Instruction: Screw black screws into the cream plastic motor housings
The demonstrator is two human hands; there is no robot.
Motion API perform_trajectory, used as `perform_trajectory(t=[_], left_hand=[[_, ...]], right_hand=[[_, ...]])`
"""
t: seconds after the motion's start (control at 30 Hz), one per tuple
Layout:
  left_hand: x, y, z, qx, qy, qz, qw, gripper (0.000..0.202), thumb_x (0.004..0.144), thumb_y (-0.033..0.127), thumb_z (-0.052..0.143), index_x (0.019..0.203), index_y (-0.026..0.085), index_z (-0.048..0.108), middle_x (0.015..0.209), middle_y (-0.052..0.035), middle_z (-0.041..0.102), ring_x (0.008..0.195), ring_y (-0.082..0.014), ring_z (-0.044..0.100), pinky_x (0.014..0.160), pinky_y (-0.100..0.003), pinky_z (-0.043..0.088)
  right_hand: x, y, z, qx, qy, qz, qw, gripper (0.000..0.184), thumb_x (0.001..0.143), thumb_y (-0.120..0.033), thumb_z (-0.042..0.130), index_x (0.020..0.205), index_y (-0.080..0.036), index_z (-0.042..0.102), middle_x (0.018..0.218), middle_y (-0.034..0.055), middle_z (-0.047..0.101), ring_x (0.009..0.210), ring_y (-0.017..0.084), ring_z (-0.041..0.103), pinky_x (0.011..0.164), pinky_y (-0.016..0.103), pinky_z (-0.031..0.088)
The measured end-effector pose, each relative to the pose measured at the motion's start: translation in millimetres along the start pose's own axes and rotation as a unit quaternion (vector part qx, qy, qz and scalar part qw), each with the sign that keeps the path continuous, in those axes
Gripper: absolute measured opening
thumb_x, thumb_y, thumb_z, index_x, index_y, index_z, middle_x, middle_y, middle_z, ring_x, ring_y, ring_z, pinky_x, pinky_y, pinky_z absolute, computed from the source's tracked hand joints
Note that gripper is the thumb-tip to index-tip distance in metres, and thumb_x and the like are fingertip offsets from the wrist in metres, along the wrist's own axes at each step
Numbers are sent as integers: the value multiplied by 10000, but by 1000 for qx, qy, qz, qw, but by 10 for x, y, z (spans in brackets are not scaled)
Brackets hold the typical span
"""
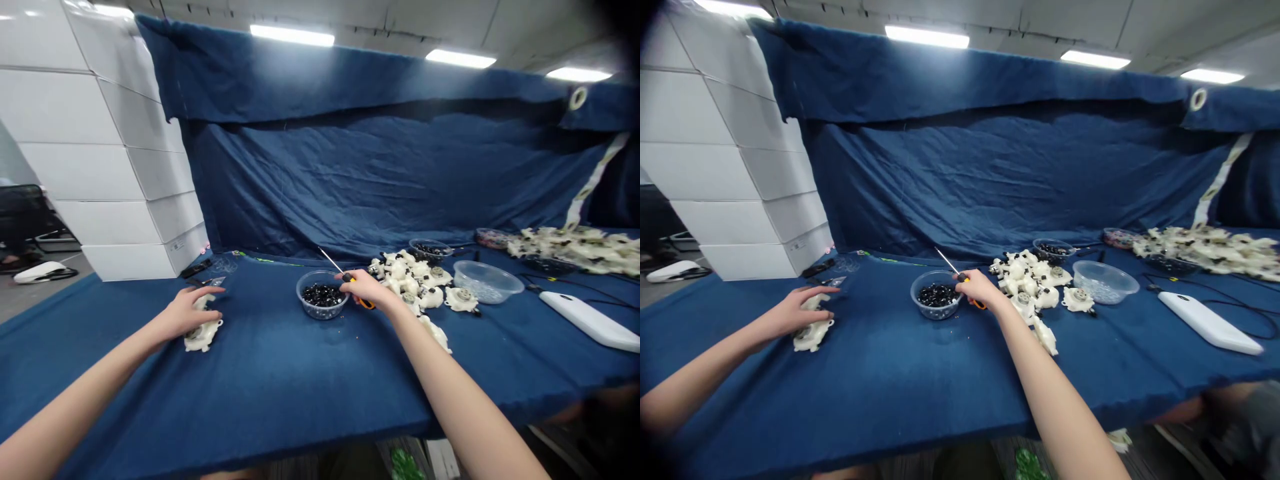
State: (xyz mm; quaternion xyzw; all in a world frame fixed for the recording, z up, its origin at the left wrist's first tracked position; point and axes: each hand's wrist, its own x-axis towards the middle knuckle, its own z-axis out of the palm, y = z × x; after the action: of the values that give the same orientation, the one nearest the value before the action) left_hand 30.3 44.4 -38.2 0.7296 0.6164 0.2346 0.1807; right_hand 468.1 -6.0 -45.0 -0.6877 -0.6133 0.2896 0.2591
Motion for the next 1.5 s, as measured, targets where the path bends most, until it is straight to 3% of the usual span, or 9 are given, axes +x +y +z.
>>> perform_trajectory(t=[0.07,0.13,0.3,0.4,0.57,0.77,0.97,1.2,1.5], left_hand=[[80,-22,4,34,10,19,999,873,646,524,796,1467,240,714,1596,-187,558,1639,-512,261,1268,-606,360],[111,-20,-31,72,23,47,996,893,663,556,767,1501,258,691,1689,-204,444,1676,-521,171,1298,-658,299],[16,223,-249,11,27,103,994,598,820,609,691,1300,268,798,1519,-132,655,1448,-418,582,1253,-534,434],[16,499,-297,-102,-70,1,992,622,863,665,681,1326,257,762,1142,-107,808,1004,-326,756,827,-384,613],[231,756,35,-156,-81,-1,984,484,851,590,636,1095,212,814,1059,-100,808,864,-260,711,632,-289,488],[309,585,520,-125,-87,34,988,498,826,665,620,814,212,829,842,-76,777,786,-250,650,709,-320,443],[219,440,542,-136,-105,29,985,627,894,736,545,977,181,827,890,-80,783,823,-268,670,728,-332,449],[118,505,490,-169,-162,26,972,595,957,692,570,1215,190,758,1242,-96,783,1180,-300,701,953,-341,518],[29,472,265,-138,-293,101,941,1010,677,442,940,1576,281,508,1338,-77,706,1249,-321,659,1055,-408,519]], right_hand=[[13,-105,76,-5,-41,-19,999,343,1081,-409,671,1306,-149,675,1084,56,726,832,146,707,728,303,631],[12,-200,131,-21,-81,-42,996,324,1079,-408,676,1269,-145,687,1029,42,726,781,131,694,696,285,620],[-12,-269,150,-85,-54,-101,990,383,1024,-451,743,1283,-172,706,1182,83,734,1014,209,722,918,422,632],[-17,-241,167,-104,19,-143,984,415,1063,-491,670,1346,-188,690,1286,107,715,1179,256,691,1067,517,565],[-58,-283,246,-131,12,-250,959,224,1097,-335,626,1195,-163,732,1195,68,746,1120,218,706,1039,458,564],[-159,-605,198,-211,-75,-270,936,199,1002,-339,734,1133,-197,782,1049,32,775,972,202,710,942,405,557],[-128,-934,306,-305,-181,-211,911,449,843,-431,901,1207,-198,779,1138,70,781,1018,234,723,935,424,579],[-188,-832,295,-279,-193,-220,915,303,902,-337,839,1167,-201,786,1050,30,774,940,194,706,883,366,562],[-259,-814,394,-270,-141,-219,927,175,900,-316,827,1002,-183,778,1010,37,747,952,205,676,913,396,539]])
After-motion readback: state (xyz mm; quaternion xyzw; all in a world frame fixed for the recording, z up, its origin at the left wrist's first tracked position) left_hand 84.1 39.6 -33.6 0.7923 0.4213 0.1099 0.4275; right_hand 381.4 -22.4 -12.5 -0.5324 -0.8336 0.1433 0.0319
